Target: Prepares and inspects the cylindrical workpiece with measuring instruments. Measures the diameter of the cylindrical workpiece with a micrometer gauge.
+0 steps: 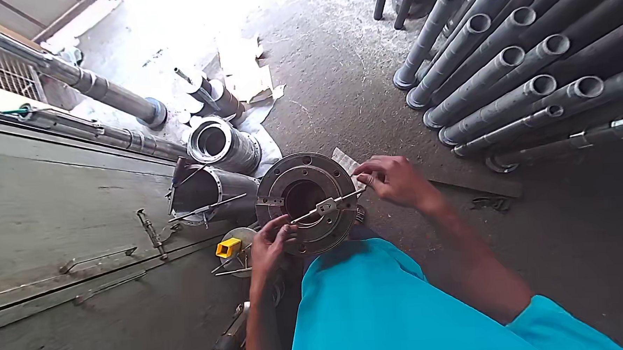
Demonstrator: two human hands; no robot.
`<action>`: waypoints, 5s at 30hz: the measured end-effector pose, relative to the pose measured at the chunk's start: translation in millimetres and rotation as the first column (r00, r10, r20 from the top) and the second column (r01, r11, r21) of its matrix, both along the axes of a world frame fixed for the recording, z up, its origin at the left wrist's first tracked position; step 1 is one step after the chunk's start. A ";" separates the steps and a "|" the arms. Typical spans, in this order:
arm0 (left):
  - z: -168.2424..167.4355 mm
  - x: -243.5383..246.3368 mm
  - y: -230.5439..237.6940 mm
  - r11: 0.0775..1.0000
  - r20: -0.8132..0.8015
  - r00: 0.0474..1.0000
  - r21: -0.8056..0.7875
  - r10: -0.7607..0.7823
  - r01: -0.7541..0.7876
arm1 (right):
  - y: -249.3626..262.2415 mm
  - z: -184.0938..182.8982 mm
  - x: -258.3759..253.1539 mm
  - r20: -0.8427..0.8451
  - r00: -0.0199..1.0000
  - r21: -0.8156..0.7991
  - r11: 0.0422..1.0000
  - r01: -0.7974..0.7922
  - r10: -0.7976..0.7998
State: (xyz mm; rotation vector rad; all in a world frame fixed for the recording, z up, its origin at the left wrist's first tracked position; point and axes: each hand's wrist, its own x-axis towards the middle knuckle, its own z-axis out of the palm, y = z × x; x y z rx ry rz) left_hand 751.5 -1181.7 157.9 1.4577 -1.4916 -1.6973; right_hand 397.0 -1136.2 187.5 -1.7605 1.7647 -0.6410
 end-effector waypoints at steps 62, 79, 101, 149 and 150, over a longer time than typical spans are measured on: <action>-4.4 -39.1 -5.9 0.992 -0.162 0.980 -0.019 0.118 -0.122 | 21.2 -12.0 -15.1 0.069 0.984 0.361 0.916 -0.178 0.164; 37.2 -180.9 -67.2 0.447 0.433 0.503 -0.231 -0.748 0.864 | 18.2 -24.6 191.7 0.757 0.356 0.623 0.770 -0.142 -0.547; -17.2 -64.3 -69.7 0.973 -0.205 0.954 -0.122 -0.218 0.196 | 64.9 -24.8 75.9 0.302 0.952 0.383 0.921 -0.072 -0.051; -26.6 -53.0 -52.0 0.950 -0.083 0.984 -0.286 -0.157 0.128 | 72.9 -29.9 57.5 -0.003 0.999 0.112 0.992 0.053 -0.053; -20.9 -68.5 -68.0 0.925 -0.038 0.965 -0.295 -0.260 0.238 | 84.8 -28.9 80.8 0.019 0.999 0.137 0.989 0.048 -0.051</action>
